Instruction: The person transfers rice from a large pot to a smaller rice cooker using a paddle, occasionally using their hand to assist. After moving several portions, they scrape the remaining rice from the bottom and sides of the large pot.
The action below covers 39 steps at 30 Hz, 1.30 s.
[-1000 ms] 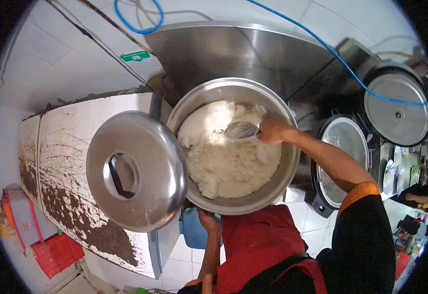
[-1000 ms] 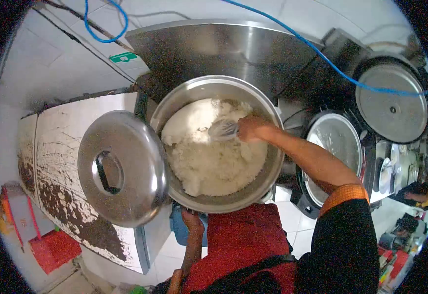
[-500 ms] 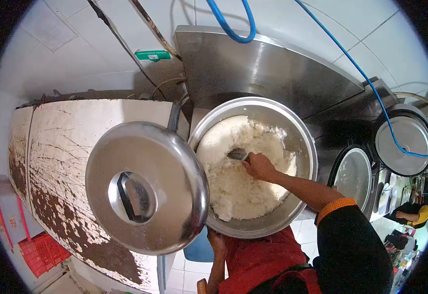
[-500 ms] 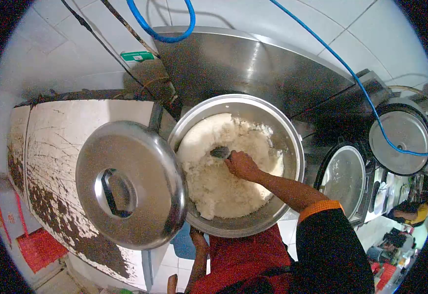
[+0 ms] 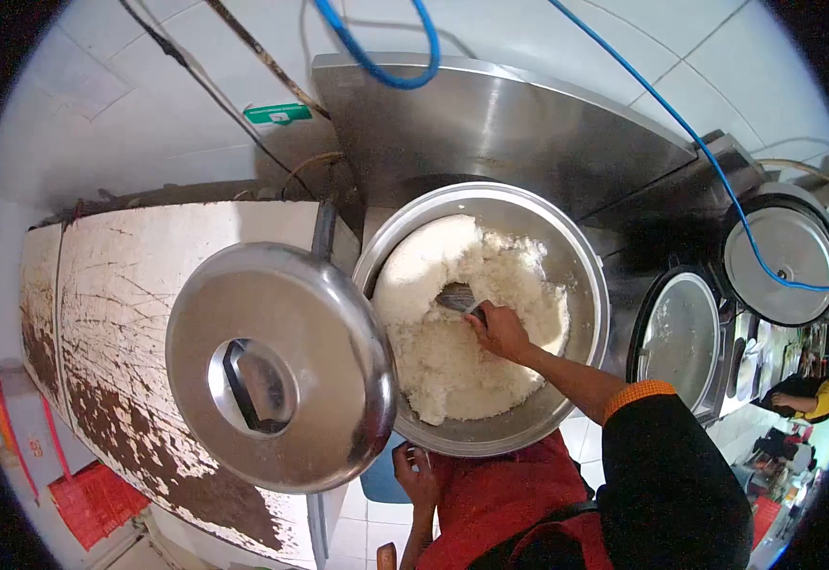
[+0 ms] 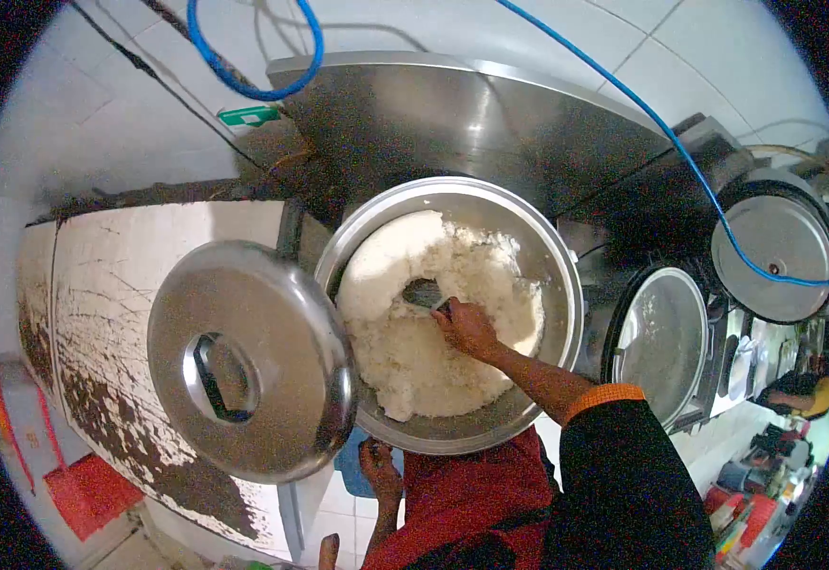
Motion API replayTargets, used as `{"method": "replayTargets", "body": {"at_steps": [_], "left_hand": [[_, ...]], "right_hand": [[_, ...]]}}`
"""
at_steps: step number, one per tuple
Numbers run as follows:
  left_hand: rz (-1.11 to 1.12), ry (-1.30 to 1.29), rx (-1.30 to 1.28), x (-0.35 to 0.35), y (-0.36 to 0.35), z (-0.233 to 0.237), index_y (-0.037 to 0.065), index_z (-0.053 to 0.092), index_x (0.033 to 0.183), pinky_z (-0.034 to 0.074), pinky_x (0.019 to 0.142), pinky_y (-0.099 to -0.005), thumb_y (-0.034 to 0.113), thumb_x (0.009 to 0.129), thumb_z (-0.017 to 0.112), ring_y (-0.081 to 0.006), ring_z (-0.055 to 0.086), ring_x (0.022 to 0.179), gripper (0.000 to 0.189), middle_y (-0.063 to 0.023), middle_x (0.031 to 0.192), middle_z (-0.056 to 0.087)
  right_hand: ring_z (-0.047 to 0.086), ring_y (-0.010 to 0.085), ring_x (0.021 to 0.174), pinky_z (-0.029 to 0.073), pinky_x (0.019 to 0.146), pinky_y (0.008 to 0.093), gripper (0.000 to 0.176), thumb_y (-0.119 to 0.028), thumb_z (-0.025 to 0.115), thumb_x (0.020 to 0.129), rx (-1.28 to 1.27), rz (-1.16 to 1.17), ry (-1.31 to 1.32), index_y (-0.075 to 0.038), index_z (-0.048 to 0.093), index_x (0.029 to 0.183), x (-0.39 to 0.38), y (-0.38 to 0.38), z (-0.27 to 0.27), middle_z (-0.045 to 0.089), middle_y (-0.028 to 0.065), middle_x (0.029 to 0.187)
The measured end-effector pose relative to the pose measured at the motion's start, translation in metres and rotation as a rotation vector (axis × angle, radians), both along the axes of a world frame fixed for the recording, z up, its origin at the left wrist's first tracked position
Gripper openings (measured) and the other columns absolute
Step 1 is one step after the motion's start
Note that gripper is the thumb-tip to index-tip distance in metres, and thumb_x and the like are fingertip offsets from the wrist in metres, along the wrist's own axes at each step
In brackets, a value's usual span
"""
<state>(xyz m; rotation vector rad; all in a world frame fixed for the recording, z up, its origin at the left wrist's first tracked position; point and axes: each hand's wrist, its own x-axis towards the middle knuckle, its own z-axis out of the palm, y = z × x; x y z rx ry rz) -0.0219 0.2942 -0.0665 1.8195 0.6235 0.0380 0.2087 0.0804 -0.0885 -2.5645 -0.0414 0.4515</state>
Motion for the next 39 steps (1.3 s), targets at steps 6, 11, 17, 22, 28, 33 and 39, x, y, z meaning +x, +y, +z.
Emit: {"method": "replayTargets", "body": {"at_steps": [6,11,17,22,28,33,39], "left_hand": [[-0.156,-0.155,0.161,0.004,0.001,0.026,0.001,0.053,0.080,0.041,0.058,-0.0322,0.016,0.083,0.058,-0.0206,0.049,0.063,0.016,-0.0092,0.075,0.051],[-0.260,-0.287,0.281,0.014,-0.002,0.042,0.003,0.054,0.080,0.041,0.058,-0.0335,0.014,0.080,0.059,-0.0241,0.050,0.064,0.012,-0.0107,0.076,0.053],[-0.383,-0.547,0.455,0.074,-0.006,0.076,0.003,0.058,0.091,0.042,0.070,-0.0404,0.018,0.077,0.061,-0.0302,0.054,0.077,0.021,-0.0134,0.086,0.057],[-0.460,-0.518,0.528,0.166,-0.009,0.103,0.001,0.047,0.122,0.034,0.095,-0.0484,0.025,0.081,0.060,-0.0376,0.045,0.111,0.049,-0.0210,0.121,0.049],[-0.594,-0.243,0.796,0.220,-0.024,0.116,0.003,0.028,0.136,0.023,0.103,-0.0507,0.042,0.068,0.072,-0.0380,0.029,0.126,0.090,-0.0217,0.137,0.032],[-0.536,-0.335,0.683,0.216,-0.033,0.121,0.003,0.030,0.136,0.027,0.102,-0.0493,0.037,0.063,0.078,-0.0391,0.034,0.124,0.094,-0.0236,0.135,0.035],[-0.476,-0.443,0.641,0.195,-0.044,0.125,0.002,0.038,0.132,0.030,0.101,-0.0461,0.024,0.064,0.078,-0.0371,0.040,0.120,0.082,-0.0193,0.132,0.042]], "right_hand": [[0.057,0.0422,0.062,0.045,0.060,0.0504,0.040,-0.036,0.051,0.089,0.056,-0.033,-0.110,0.004,0.052,0.085,-0.011,-0.004,-0.006,0.058,0.0230,0.066],[0.057,0.0421,0.064,0.045,0.061,0.0498,0.038,-0.034,0.052,0.089,0.119,-0.105,-0.067,0.004,0.052,0.085,-0.011,-0.003,0.013,0.058,0.0232,0.066],[0.059,0.0396,0.063,0.046,0.059,0.0473,0.037,-0.034,0.054,0.088,0.225,-0.141,-0.156,0.002,0.052,0.086,-0.021,-0.011,0.017,0.058,0.0216,0.067],[0.059,0.0374,0.062,0.046,0.055,0.0451,0.035,-0.034,0.055,0.087,0.204,-0.163,-0.175,0.001,0.052,0.088,-0.027,-0.021,0.024,0.058,0.0201,0.067],[0.059,0.0375,0.061,0.046,0.053,0.0459,0.031,-0.029,0.056,0.087,0.266,-0.174,-0.297,0.001,0.051,0.092,-0.043,-0.021,0.057,0.058,0.0206,0.068],[0.060,0.0371,0.062,0.047,0.054,0.0446,0.029,-0.026,0.057,0.087,0.240,-0.218,-0.282,0.001,0.051,0.092,-0.058,-0.023,0.075,0.059,0.0212,0.070],[0.060,0.0365,0.059,0.047,0.052,0.0418,0.028,-0.024,0.061,0.085,0.230,-0.266,-0.370,0.001,0.052,0.091,-0.085,-0.031,0.101,0.060,0.0201,0.069]]}}
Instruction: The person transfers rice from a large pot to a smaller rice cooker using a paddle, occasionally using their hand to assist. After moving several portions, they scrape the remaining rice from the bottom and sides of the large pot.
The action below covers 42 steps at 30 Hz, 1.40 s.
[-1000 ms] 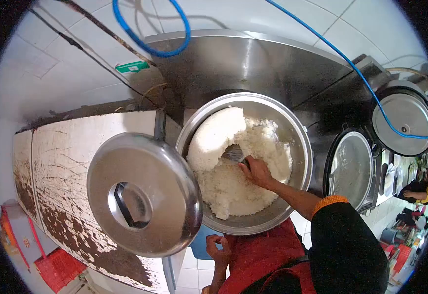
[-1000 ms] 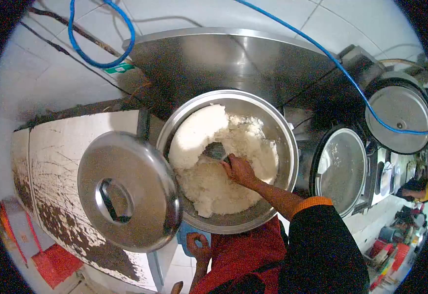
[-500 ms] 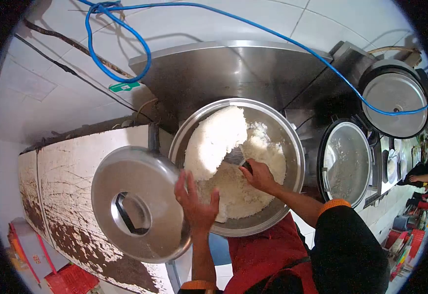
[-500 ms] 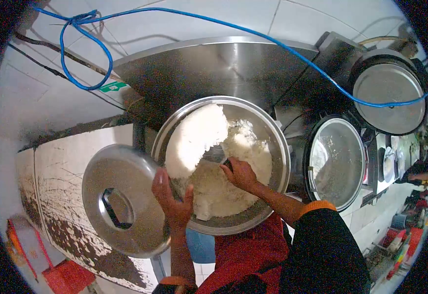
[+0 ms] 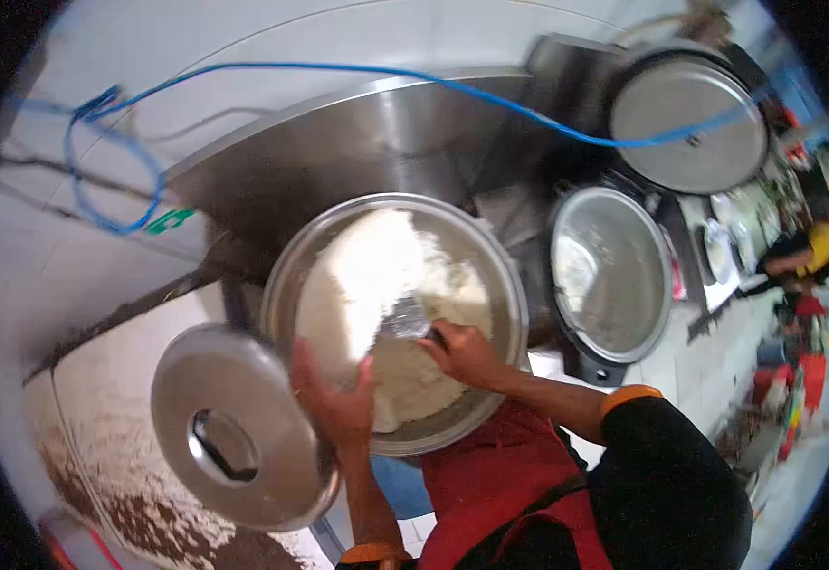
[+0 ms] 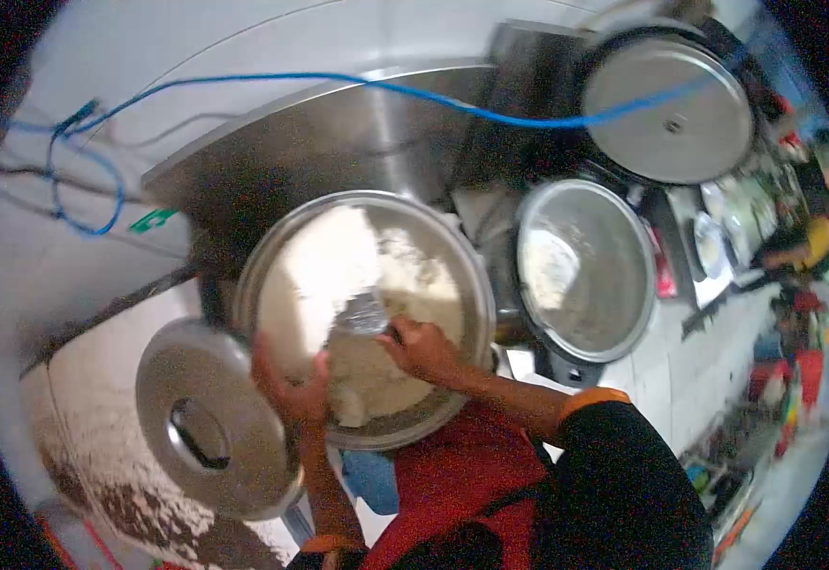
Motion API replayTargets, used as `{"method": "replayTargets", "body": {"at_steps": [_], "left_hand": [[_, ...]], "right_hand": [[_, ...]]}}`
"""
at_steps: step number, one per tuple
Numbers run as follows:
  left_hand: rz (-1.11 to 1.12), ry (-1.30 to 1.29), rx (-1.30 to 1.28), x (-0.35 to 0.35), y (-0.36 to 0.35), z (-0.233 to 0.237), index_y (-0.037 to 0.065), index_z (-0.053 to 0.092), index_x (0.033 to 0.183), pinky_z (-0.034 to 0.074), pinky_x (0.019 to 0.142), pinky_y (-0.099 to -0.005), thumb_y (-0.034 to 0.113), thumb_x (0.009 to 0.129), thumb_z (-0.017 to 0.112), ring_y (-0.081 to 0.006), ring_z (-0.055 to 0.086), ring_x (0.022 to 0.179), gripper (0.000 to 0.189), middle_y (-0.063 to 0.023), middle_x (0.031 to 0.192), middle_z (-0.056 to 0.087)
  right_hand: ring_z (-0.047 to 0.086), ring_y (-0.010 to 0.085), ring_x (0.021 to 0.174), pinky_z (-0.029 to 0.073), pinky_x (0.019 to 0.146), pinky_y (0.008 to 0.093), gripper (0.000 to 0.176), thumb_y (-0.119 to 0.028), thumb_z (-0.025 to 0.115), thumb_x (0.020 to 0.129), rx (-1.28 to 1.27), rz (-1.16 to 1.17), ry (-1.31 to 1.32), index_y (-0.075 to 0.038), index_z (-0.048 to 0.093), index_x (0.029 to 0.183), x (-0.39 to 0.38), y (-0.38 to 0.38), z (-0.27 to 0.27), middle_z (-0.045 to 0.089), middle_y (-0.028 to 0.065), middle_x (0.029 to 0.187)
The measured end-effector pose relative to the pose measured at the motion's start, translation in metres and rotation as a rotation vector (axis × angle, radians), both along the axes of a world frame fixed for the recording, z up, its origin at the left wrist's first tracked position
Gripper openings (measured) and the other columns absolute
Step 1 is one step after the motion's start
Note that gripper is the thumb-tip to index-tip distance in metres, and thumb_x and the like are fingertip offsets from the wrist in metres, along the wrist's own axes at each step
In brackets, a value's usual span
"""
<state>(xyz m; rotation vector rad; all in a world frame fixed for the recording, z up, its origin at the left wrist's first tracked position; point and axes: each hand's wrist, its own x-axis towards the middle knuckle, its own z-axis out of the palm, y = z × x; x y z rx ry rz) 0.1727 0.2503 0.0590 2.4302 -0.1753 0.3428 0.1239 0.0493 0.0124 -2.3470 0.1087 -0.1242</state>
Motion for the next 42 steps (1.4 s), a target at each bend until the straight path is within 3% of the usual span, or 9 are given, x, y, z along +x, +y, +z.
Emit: {"method": "replayTargets", "body": {"at_steps": [4,13,18,23,27,29,33,38,42], "left_hand": [[-0.030,-0.083,-0.007,-0.011,-0.012,0.017,0.001,0.042,0.129,0.031,0.100,-0.0457,0.022,0.063,0.078,-0.0366,0.041,0.119,0.077,-0.0189,0.131,0.043],[-0.020,-0.010,0.016,-0.034,-0.020,0.003,0.001,0.042,0.128,0.031,0.100,-0.0461,0.028,0.063,0.079,-0.0377,0.041,0.120,0.080,-0.0208,0.132,0.042],[-0.234,-0.116,0.185,-0.003,-0.038,0.006,0.009,0.043,0.131,0.017,0.102,-0.0465,0.031,0.083,0.054,-0.0313,0.032,0.127,0.053,-0.0115,0.137,0.038],[-0.375,0.030,0.216,0.028,-0.041,-0.015,0.010,0.054,0.122,0.017,0.101,-0.0444,0.025,0.086,0.051,-0.0270,0.036,0.124,0.040,-0.0123,0.137,0.040],[-0.355,-0.040,0.151,0.047,-0.031,-0.035,0.006,0.044,0.130,0.023,0.097,-0.0436,0.026,0.087,0.052,-0.0260,0.042,0.121,0.049,-0.0148,0.135,0.042],[-0.452,0.203,-0.007,0.052,-0.029,-0.033,0.004,0.038,0.134,0.025,0.096,-0.0441,0.025,0.087,0.053,-0.0253,0.045,0.118,0.054,-0.0148,0.133,0.045],[-0.417,-0.041,0.097,0.054,-0.031,-0.045,0.004,0.042,0.129,0.028,0.095,-0.0434,0.025,0.086,0.054,-0.0268,0.049,0.111,0.049,-0.0142,0.119,0.053],[-0.306,0.078,0.034,0.066,-0.015,-0.048,0.005,0.050,0.121,0.030,0.095,-0.0426,0.020,0.084,0.055,-0.0269,0.050,0.110,0.040,-0.0147,0.117,0.054],[-0.208,0.009,0.011,0.089,0.005,-0.046,0.002,0.053,0.115,0.038,0.088,-0.0434,0.015,0.084,0.054,-0.0332,0.054,0.102,0.034,-0.0180,0.112,0.055]], "right_hand": [[0.059,0.0335,0.054,0.046,0.048,0.0390,0.025,-0.020,0.065,0.082,-0.058,-0.014,-0.231,0.001,0.054,0.088,-0.016,-0.007,0.016,0.058,0.0179,0.066],[0.060,0.0296,0.051,0.047,0.044,0.0379,0.032,-0.026,0.063,0.083,-0.218,0.026,-0.232,0.001,0.051,0.096,-0.038,-0.025,0.016,0.057,0.0137,0.062],[0.061,0.0354,0.057,0.047,0.048,0.0418,0.026,-0.019,0.065,0.081,-0.196,0.024,-0.040,0.001,0.052,0.093,-0.042,-0.029,-0.001,0.061,0.0184,0.069],[0.061,0.0344,0.056,0.047,0.048,0.0422,0.026,-0.023,0.060,0.084,-0.259,-0.016,0.043,-0.001,0.050,0.093,-0.037,-0.034,-0.016,0.060,0.0170,0.068],[0.059,0.0306,0.056,0.047,0.051,0.0412,0.028,-0.028,0.056,0.086,-0.424,0.119,-0.096,-0.001,0.050,0.091,-0.018,-0.029,-0.020,0.059,0.0144,0.067],[0.057,0.0288,0.055,0.046,0.054,0.0398,0.028,-0.028,0.056,0.085,-0.377,0.144,0.041,-0.001,0.052,0.090,-0.006,-0.025,-0.020,0.058,0.0131,0.066],[0.059,0.0338,0.059,0.048,0.056,0.0420,0.029,-0.028,0.056,0.084,-0.373,0.140,0.136,0.001,0.055,0.086,0.027,-0.024,-0.025,0.060,0.0167,0.069],[0.063,0.0375,0.067,0.051,0.062,0.0435,0.033,-0.029,0.056,0.084,-0.397,0.251,0.250,0.004,0.059,0.088,0.068,-0.022,-0.047,0.063,0.0200,0.072],[0.062,0.0345,0.085,0.050,0.073,0.0435,0.023,-0.023,0.060,0.073,-0.382,0.192,0.491,-0.002,0.063,0.084,0.095,-0.008,-0.028,0.063,0.0196,0.082]]}}
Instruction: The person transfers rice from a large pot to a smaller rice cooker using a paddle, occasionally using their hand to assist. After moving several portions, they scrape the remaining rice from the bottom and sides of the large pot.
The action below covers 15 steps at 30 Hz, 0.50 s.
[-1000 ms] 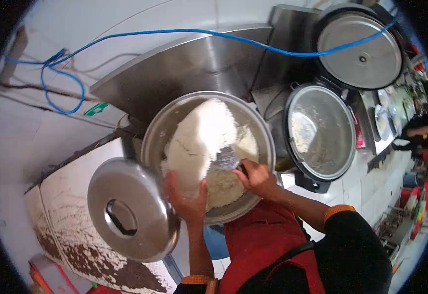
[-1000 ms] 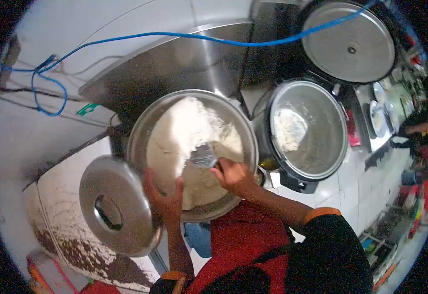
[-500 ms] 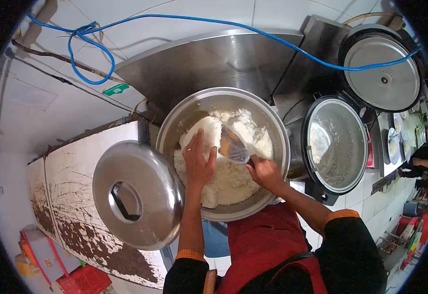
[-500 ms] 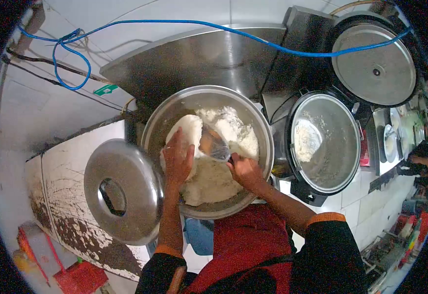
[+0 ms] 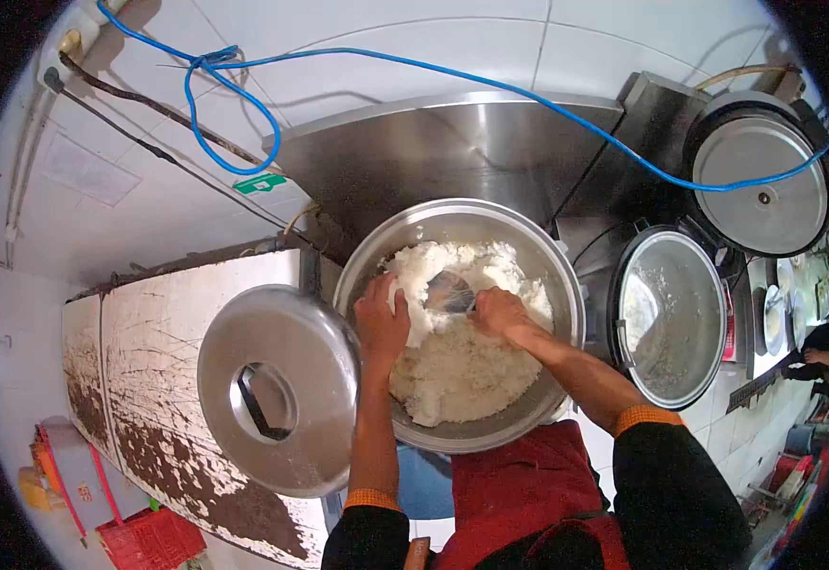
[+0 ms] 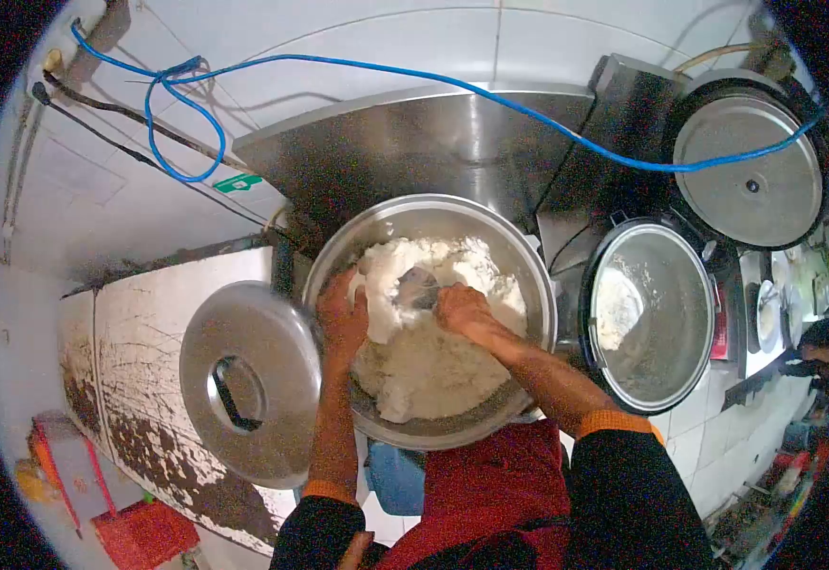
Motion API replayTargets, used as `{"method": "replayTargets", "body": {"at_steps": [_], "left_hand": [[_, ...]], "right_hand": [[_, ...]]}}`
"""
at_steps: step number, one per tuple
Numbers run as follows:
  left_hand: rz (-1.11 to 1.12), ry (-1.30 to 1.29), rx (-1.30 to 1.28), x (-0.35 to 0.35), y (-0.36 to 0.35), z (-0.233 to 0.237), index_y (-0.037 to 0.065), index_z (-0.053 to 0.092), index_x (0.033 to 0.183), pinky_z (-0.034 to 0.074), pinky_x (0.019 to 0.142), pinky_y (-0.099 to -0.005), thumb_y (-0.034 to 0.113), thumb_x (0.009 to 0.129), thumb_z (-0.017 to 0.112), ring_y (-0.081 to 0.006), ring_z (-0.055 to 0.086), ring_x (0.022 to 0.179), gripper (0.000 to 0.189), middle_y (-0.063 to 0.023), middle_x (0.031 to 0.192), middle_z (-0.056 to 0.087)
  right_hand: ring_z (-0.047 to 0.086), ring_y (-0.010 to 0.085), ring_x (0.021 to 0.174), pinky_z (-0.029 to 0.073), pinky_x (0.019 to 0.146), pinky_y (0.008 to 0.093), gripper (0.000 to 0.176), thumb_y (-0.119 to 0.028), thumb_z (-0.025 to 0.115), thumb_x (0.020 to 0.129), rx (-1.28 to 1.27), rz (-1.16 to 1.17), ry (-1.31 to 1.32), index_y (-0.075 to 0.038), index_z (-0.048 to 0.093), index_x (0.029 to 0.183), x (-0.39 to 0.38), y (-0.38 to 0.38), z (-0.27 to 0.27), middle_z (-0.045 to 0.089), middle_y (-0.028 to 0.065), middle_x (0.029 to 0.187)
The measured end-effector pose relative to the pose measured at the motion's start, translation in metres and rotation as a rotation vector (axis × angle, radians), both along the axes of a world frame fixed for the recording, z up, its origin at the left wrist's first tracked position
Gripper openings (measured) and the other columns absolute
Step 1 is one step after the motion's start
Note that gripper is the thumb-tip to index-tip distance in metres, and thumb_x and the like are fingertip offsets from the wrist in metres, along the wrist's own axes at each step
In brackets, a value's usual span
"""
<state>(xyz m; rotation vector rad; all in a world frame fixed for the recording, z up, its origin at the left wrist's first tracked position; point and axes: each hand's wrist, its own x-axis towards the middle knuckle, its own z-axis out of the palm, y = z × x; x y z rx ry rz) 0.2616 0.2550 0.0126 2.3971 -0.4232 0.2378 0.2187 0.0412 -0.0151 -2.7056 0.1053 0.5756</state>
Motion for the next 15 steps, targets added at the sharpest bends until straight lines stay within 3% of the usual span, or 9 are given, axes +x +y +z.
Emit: {"method": "replayTargets", "body": {"at_steps": [2,4,5,7,8,10,11,13,15], "left_hand": [[0.013,-0.103,0.013,0.007,0.007,0.010,0.000,0.056,0.109,0.043,0.081,-0.0449,0.013,0.084,0.053,-0.0385,0.055,0.095,0.029,-0.0207,0.107,0.057],[0.013,-0.066,-0.007,0.006,0.016,0.019,0.000,0.056,0.109,0.043,0.082,-0.0449,0.013,0.083,0.053,-0.0382,0.055,0.095,0.029,-0.0208,0.107,0.057],[0.008,-0.043,-0.029,0.004,0.021,0.021,0.000,0.057,0.108,0.043,0.083,-0.0449,0.013,0.083,0.053,-0.0378,0.055,0.096,0.028,-0.0210,0.107,0.057],[0.008,-0.019,-0.030,0.004,0.024,0.018,0.001,0.058,0.107,0.043,0.082,-0.0450,0.012,0.083,0.053,-0.0376,0.055,0.096,0.027,-0.0210,0.107,0.057],[0.011,-0.007,-0.037,0.007,0.023,0.017,0.001,0.058,0.106,0.043,0.082,-0.0450,0.012,0.083,0.052,-0.0374,0.056,0.096,0.026,-0.0211,0.107,0.057],[-0.002,0.005,-0.084,0.010,0.026,0.018,0.002,0.058,0.108,0.042,0.083,-0.0441,0.012,0.084,0.051,-0.0369,0.055,0.097,0.027,-0.0208,0.108,0.057],[-0.018,0.035,-0.129,0.009,0.028,0.018,0.002,0.057,0.109,0.041,0.084,-0.0432,0.013,0.085,0.050,-0.0365,0.055,0.099,0.027,-0.0205,0.109,0.057],[-0.013,0.066,-0.096,0.010,0.030,0.012,0.002,0.056,0.111,0.040,0.086,-0.0432,0.013,0.085,0.049,-0.0358,0.054,0.101,0.029,-0.0198,0.111,0.056],[-0.007,0.074,-0.065,0.022,0.027,0.001,0.002,0.055,0.113,0.038,0.088,-0.0432,0.013,0.086,0.048,-0.0352,0.053,0.103,0.030,-0.0192,0.113,0.056]], "right_hand": [[0.062,0.0345,0.087,0.050,0.075,0.0430,0.021,-0.022,0.061,0.072,-0.023,-0.018,-0.052,-0.004,0.064,0.083,0.008,-0.006,0.010,0.063,0.0192,0.083],[0.064,0.0334,0.083,0.052,0.072,0.0427,0.026,-0.021,0.063,0.069,0.064,0.267,-0.048,-0.001,0.066,0.085,0.018,-0.036,0.009,0.064,0.0196,0.082],[0.066,0.0322,0.074,0.053,0.065,0.0431,0.027,-0.023,0.064,0.067,-0.152,0.282,0.094,0.000,0.067,0.082,0.039,-0.026,0.022,0.065,0.0183,0.079],[0.066,0.0338,0.069,0.053,0.059,0.0429,0.031,-0.026,0.066,0.066,-0.149,0.249,0.386,0.002,0.066,0.079,0.072,-0.010,0.034,0.065,0.0197,0.076],[0.066,0.0338,0.069,0.053,0.059,0.0429,0.031,-0.026,0.066,0.066,-0.155,0.249,0.378,0.002,0.066,0.079,0.076,-0.004,0.025,0.065,0.0197,0.076],[0.062,0.0342,0.055,0.050,0.050,0.0415,0.036,-0.029,0.058,0.081,0.133,0.022,0.381,0.004,0.064,0.069,0.073,0.015,-0.015,0.063,0.0214,0.067],[0.062,0.0342,0.055,0.050,0.050,0.0415,0.036,-0.029,0.058,0.081,0.131,0.019,0.378,0.004,0.064,0.069,0.065,0.017,-0.027,0.063,0.0214,0.067],[0.062,0.0370,0.075,0.050,0.069,0.0469,0.038,-0.030,0.056,0.079,0.196,0.109,0.082,0.008,0.060,0.077,0.041,0.012,-0.047,0.061,0.0247,0.077],[0.062,0.0354,0.072,0.050,0.066,0.0459,0.042,-0.033,0.055,0.083,0.173,0.051,0.021,0.008,0.059,0.079,0.025,0.022,-0.062,0.061,0.0236,0.076]]}}
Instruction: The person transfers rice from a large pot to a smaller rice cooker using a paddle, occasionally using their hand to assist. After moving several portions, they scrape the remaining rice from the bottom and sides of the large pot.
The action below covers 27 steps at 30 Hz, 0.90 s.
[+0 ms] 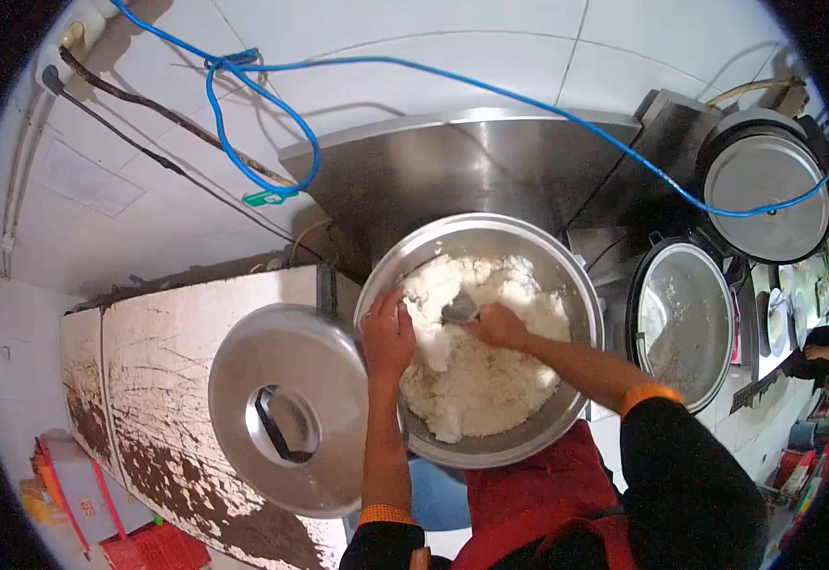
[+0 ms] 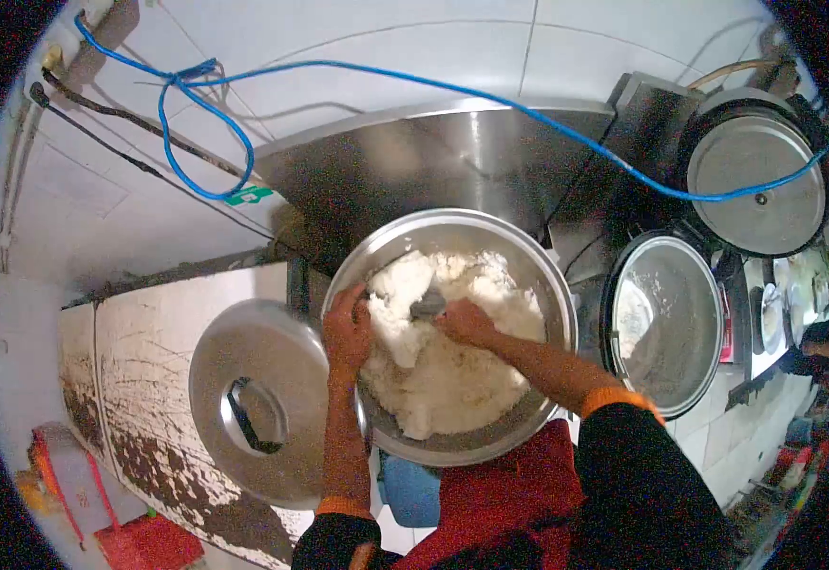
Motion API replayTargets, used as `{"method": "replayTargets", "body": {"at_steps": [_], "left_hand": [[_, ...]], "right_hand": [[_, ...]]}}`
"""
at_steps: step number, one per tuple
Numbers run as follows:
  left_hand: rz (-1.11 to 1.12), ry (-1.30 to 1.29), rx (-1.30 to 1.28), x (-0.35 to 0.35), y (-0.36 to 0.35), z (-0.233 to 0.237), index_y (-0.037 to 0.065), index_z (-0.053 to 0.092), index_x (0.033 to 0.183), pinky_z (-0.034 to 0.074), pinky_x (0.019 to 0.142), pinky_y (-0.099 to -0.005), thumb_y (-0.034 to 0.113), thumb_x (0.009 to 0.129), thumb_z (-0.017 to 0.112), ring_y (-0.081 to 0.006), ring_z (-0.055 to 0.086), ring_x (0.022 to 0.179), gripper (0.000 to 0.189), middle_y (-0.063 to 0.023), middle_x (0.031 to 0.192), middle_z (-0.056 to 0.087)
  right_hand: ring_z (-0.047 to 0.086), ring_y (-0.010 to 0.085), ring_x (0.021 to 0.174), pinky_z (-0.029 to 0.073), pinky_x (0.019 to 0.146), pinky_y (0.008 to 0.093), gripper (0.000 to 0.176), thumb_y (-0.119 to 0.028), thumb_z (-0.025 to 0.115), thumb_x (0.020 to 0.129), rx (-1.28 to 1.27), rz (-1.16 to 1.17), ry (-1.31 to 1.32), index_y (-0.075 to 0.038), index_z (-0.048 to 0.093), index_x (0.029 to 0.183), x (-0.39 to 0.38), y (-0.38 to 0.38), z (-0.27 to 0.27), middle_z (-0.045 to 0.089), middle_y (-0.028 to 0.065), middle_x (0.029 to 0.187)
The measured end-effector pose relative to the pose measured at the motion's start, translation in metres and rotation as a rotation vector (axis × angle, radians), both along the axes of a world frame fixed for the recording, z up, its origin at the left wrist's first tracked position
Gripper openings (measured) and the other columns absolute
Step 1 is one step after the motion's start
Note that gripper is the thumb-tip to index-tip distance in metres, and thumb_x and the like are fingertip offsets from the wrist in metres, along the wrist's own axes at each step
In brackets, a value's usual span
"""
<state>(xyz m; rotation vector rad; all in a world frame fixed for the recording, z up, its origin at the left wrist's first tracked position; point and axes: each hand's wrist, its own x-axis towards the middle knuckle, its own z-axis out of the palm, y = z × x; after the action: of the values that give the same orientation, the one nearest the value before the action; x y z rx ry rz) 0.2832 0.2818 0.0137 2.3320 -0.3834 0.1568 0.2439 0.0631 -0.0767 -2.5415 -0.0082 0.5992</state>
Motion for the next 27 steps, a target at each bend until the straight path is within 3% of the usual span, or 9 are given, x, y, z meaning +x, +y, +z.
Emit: {"method": "replayTargets", "body": {"at_steps": [5,8,10,13,17,22,24,27], "left_hand": [[-0.110,-0.072,0.180,0.027,-0.013,-0.028,0.001,0.052,0.119,0.033,0.092,-0.0457,0.016,0.086,0.045,-0.0303,0.051,0.110,0.036,-0.0178,0.122,0.052],[-0.172,-0.079,0.224,0.039,-0.020,-0.039,0.002,0.053,0.117,0.033,0.091,-0.0444,0.020,0.087,0.044,-0.0283,0.052,0.109,0.036,-0.0150,0.123,0.053],[-0.220,0.036,0.392,0.048,-0.025,-0.037,0.004,0.055,0.116,0.033,0.092,-0.0428,0.021,0.087,0.043,-0.0270,0.053,0.107,0.036,-0.0114,0.120,0.055],[-0.187,-0.075,0.382,0.040,-0.025,-0.027,0.004,0.057,0.113,0.032,0.092,-0.0414,0.021,0.087,0.045,-0.0252,0.055,0.104,0.034,-0.0093,0.117,0.057],[-0.139,-0.187,0.237,0.017,-0.031,0.020,0.007,0.061,0.106,0.031,0.094,-0.0441,0.023,0.086,0.051,-0.0246,0.054,0.107,0.028,-0.0065,0.114,0.059],[-0.107,-0.261,0.174,-0.014,-0.037,0.079,0.006,0.063,0.102,0.033,0.093,-0.0411,0.018,0.081,0.056,-0.0230,0.055,0.105,0.025,-0.0084,0.111,0.060],[-0.145,-0.464,0.239,-0.023,-0.035,0.075,0.007,0.062,0.102,0.033,0.093,-0.0411,0.018,0.081,0.057,-0.0234,0.054,0.107,0.024,-0.0092,0.112,0.060],[-0.157,-0.499,0.263,-0.049,-0.054,0.112,0.006,0.063,0.102,0.032,0.094,-0.0417,0.019,0.083,0.056,-0.0249,0.053,0.109,0.024,-0.0096,0.111,0.060]], "right_hand": [[0.060,0.0343,0.075,0.047,0.068,0.0467,0.045,-0.039,0.052,0.088,0.001,-0.129,-0.105,0.006,0.055,0.086,-0.017,0.008,-0.020,0.061,0.0217,0.078],[0.060,0.0361,0.069,0.047,0.062,0.0473,0.041,-0.037,0.053,0.088,0.029,-0.207,-0.192,0.005,0.053,0.084,-0.025,0.008,-0.021,0.060,0.0214,0.071],[0.059,0.0381,0.062,0.046,0.057,0.0465,0.038,-0.034,0.055,0.087,0.078,-0.169,-0.303,0.004,0.053,0.082,-0.024,0.001,-0.014,0.057,0.0214,0.063],[0.058,0.0386,0.057,0.046,0.053,0.0456,0.035,-0.031,0.057,0.086,0.108,-0.193,-0.417,0.004,0.054,0.083,-0.031,-0.004,-0.009,0.056,0.0212,0.060],[0.060,0.0388,0.062,0.049,0.058,0.0481,0.041,-0.038,0.053,0.087,0.092,-0.171,-0.472,0.002,0.053,0.090,-0.039,-0.010,0.019,0.059,0.0229,0.066],[0.060,0.0390,0.061,0.049,0.056,0.0469,0.039,-0.037,0.052,0.088,0.202,-0.226,-0.316,0.002,0.053,0.090,-0.068,-0.007,0.079,0.060,0.0224,0.067],[0.060,0.0396,0.061,0.048,0.055,0.0474,0.041,-0.037,0.052,0.088,0.223,-0.258,-0.348,0.003,0.053,0.090,-0.083,-0.009,0.106,0.059,0.0227,0.066],[0.059,0.0419,0.059,0.047,0.052,0.0488,0.042,-0.038,0.051,0.089,0.318,-0.300,-0.362,0.004,0.052,0.089,-0.106,-0.016,0.132,0.058,0.0237,0.065]]}}
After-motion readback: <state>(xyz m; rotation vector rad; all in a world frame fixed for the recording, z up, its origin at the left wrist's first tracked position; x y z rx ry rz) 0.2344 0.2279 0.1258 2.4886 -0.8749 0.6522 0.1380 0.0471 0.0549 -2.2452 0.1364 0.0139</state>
